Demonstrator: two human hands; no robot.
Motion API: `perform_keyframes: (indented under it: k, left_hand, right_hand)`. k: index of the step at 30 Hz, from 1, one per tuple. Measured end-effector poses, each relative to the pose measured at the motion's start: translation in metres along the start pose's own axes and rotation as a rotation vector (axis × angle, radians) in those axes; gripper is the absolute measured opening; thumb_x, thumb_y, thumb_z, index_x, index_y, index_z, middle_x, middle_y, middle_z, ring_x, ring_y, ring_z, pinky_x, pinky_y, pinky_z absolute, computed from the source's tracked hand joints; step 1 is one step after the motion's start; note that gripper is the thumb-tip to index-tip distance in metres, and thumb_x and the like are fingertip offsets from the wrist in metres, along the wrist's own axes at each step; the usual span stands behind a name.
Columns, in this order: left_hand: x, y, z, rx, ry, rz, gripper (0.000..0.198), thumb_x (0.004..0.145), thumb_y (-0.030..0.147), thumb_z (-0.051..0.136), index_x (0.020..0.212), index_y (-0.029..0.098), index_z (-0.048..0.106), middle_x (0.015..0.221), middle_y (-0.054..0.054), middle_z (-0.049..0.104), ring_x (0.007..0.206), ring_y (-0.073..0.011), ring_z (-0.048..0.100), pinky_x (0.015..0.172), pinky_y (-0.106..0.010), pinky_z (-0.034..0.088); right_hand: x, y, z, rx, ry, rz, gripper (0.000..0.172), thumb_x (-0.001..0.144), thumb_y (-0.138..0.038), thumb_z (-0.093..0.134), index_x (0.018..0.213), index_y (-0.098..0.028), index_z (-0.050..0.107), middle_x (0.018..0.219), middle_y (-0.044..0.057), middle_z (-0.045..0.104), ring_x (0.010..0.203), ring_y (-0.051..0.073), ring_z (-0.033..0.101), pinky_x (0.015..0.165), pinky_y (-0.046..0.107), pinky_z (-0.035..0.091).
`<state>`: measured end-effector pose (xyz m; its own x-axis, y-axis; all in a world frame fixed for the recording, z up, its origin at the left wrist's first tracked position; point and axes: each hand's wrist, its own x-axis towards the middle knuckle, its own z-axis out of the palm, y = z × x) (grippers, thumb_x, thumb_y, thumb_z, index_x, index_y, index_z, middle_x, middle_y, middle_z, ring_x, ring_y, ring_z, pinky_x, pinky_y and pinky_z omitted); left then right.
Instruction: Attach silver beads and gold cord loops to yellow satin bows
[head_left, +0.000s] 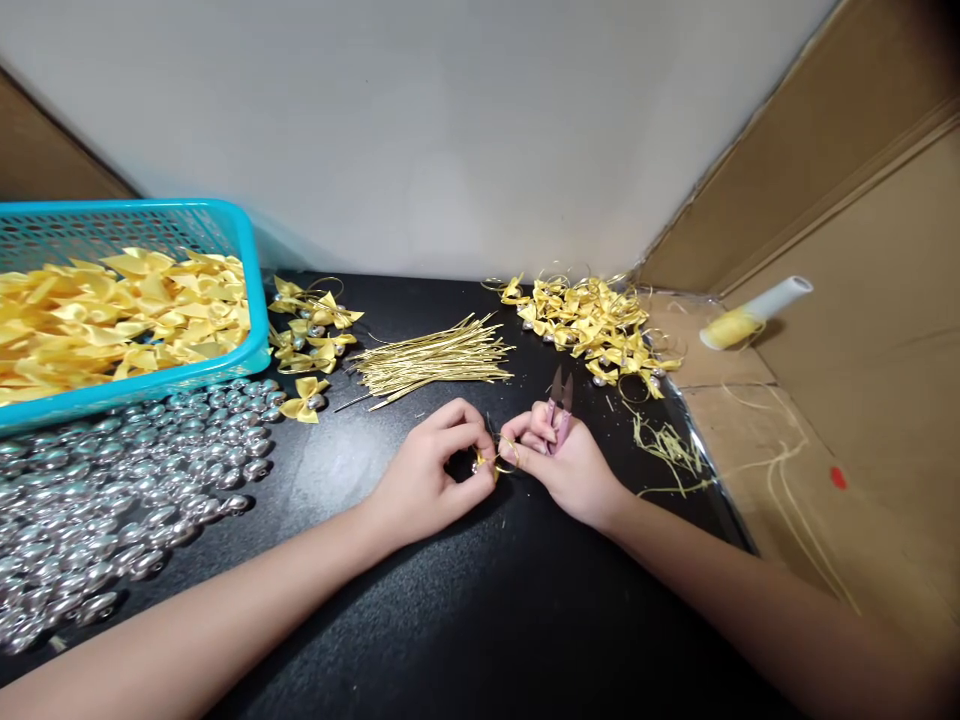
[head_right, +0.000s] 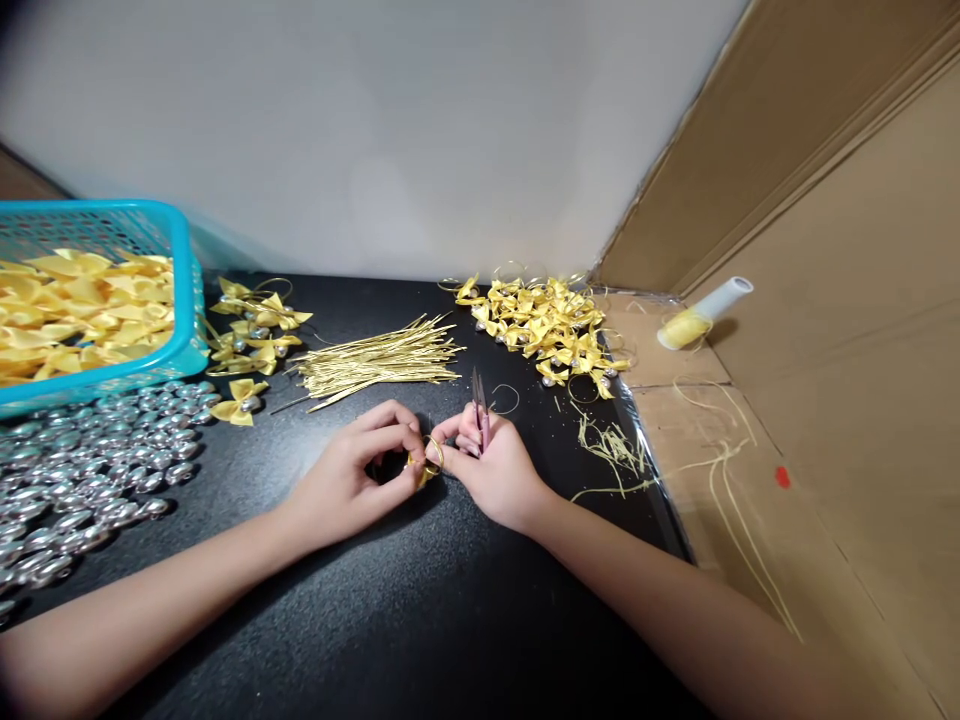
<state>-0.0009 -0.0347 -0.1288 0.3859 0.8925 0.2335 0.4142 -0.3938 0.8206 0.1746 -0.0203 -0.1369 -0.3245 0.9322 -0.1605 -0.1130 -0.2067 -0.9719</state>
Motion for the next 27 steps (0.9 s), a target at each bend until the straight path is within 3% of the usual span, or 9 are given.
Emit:
perform_keyframes:
  k: [7,14,22,27]
  left_hand:
    - [0.001,0.0,-0.005,-0.07,-0.035,-0.024,0.011,0.079,0.016,0.061,0.069,0.018,0.066,0.075,0.0,0.049,0.074,-0.0145,0.051,0.065,-0.026,0.041]
    - [0.001,-0.004,-0.005,0.007,0.005,-0.009,0.011,0.077,0.013,0.062,0.069,0.018,0.068,0.07,0.001,0.045,0.063,-0.0117,0.046,0.056,-0.023,0.036]
    - [0.002,-0.01,-0.01,0.093,-0.009,0.086,0.009,0.08,0.016,0.062,0.074,0.019,0.07,0.072,0.0,0.048,0.07,-0.0142,0.051,0.065,-0.028,0.042]
    - [0.003,-0.006,-0.01,-0.11,-0.051,0.001,0.012,0.081,0.018,0.063,0.072,0.02,0.071,0.072,0.0,0.051,0.07,-0.0139,0.051,0.066,-0.027,0.042]
  right_hand:
    - [-0.002,0.0,0.003,-0.035,0.065,-0.076,0.046,0.067,-0.024,0.072,0.061,-0.023,0.026,0.068,-0.003,0.06,0.05,0.007,0.032,0.051,0.024,0.035]
    - [-0.004,-0.002,0.001,0.027,-0.013,-0.065,0.044,0.069,-0.023,0.07,0.064,-0.023,0.026,0.071,-0.004,0.059,0.051,0.006,0.031,0.053,0.024,0.033]
    - [-0.002,-0.003,-0.002,0.044,-0.029,-0.031,0.047,0.067,-0.024,0.072,0.065,-0.023,0.025,0.068,-0.005,0.056,0.053,0.007,0.032,0.054,0.024,0.031]
    - [-0.001,-0.001,0.0,0.008,0.031,-0.065,0.044,0.068,-0.022,0.07,0.064,-0.023,0.026,0.069,-0.004,0.059,0.051,0.006,0.032,0.055,0.025,0.034]
